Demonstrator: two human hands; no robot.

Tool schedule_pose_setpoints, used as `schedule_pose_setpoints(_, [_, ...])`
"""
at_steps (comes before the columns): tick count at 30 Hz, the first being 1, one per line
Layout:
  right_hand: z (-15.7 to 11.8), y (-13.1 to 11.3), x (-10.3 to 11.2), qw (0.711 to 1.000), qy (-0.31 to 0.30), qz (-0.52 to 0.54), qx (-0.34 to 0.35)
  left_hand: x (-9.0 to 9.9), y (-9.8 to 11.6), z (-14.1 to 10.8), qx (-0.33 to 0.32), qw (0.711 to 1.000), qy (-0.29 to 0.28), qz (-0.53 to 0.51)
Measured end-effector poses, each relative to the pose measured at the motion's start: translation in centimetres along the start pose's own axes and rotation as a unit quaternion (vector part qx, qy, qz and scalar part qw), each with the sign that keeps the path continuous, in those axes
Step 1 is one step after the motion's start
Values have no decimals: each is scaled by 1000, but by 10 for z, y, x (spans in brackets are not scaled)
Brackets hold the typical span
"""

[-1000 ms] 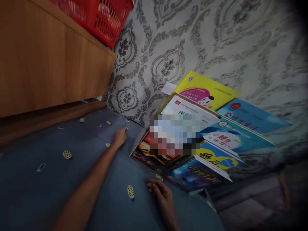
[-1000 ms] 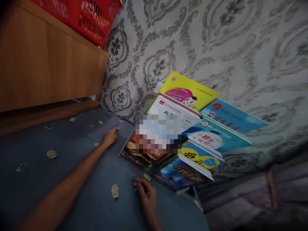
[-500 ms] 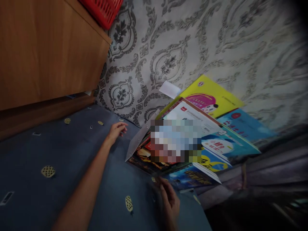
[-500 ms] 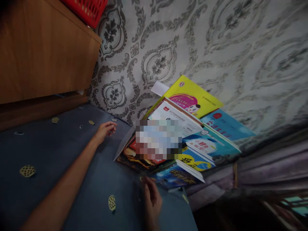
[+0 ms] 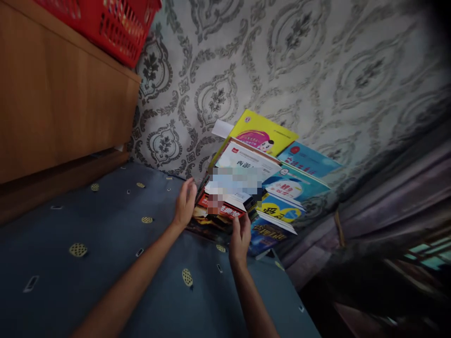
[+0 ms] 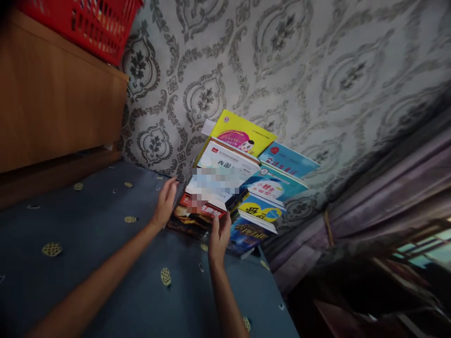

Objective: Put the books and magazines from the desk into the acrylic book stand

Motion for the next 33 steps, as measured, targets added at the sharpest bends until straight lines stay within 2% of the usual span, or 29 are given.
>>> schedule_pose_setpoints(3, [1,2,-3,1000,2,19,-4,3,-5,-27,-47,997,-22,66])
schedule_pose_setpoints(7, [2,2,-7,1000,-9,11,0,2,-12,-43,-100,984,-75,124])
schedule_pose_setpoints(15, [5,-4,-15,998,-27,45,-23,-3,-28,-39,-87,981,-123,124])
schedule_pose_setpoints(33, [7,3,-14,998,-16,47,-25,-4,-35,-38,-104,972,-129,164])
Point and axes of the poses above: each hand's wrist, its own z-axis towards the middle knuckle, its own x-axis out of the back of the hand, y = z × x, the point moved 3 cm from there along z, towards the middle knuckle, and after that the axes turned 2 degrees about z, right-handed, at the moved point
